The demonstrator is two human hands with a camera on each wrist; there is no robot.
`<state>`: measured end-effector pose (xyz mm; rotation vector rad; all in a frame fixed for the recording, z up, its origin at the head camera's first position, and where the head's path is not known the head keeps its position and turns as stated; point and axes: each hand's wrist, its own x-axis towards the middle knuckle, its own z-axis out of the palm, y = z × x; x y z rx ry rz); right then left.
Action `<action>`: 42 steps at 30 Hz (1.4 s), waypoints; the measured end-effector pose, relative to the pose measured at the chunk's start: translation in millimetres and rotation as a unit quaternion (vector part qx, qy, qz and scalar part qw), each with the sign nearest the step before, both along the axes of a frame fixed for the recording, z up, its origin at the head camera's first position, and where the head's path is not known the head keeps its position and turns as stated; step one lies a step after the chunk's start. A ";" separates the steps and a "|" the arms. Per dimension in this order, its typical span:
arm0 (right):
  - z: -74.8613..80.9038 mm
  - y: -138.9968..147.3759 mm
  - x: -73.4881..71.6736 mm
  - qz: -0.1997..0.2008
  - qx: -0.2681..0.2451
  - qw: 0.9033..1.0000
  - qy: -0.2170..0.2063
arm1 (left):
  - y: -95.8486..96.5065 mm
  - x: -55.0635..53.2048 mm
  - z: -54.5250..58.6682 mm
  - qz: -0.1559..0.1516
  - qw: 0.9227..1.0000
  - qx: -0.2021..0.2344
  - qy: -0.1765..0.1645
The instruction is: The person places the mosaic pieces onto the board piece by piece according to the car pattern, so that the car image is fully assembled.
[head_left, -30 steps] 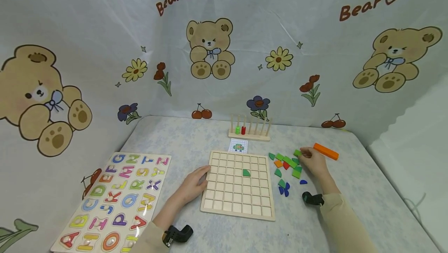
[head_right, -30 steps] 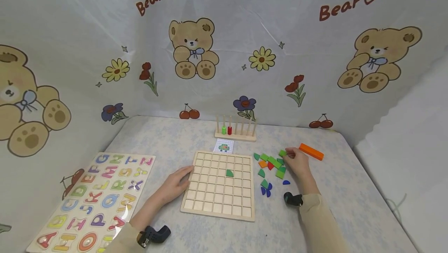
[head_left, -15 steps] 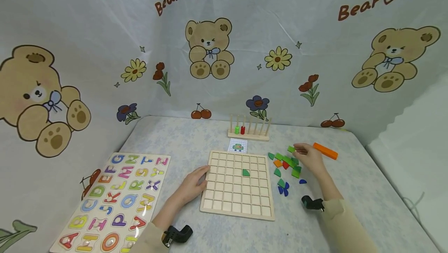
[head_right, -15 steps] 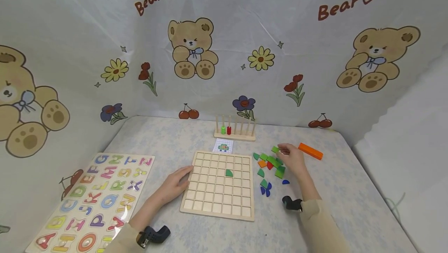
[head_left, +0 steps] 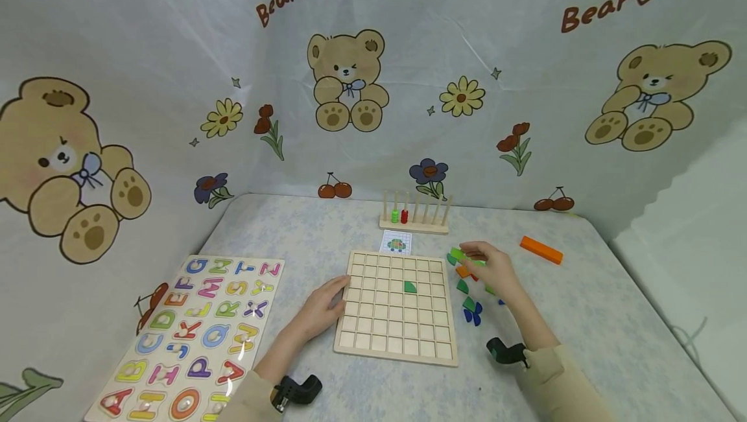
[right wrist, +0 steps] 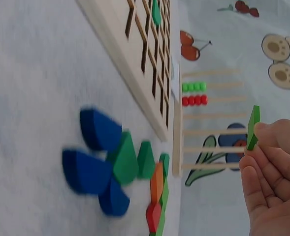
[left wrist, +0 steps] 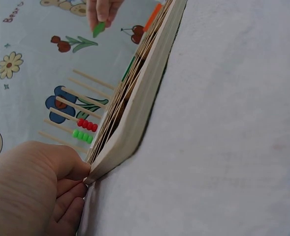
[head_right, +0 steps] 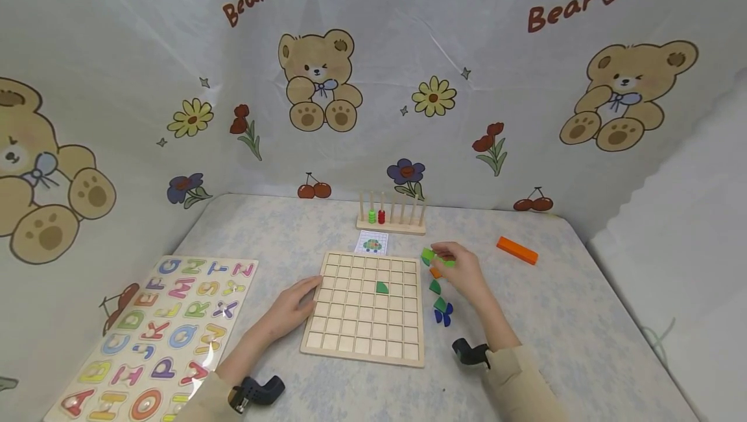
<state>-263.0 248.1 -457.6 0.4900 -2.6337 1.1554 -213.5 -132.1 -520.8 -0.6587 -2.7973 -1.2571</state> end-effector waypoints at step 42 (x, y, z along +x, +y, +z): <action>10.4 -105.5 28.7 0.131 -0.091 0.985 -0.059 | 0.7 -2.1 -3.1 -0.006 1.000 0.003 0.011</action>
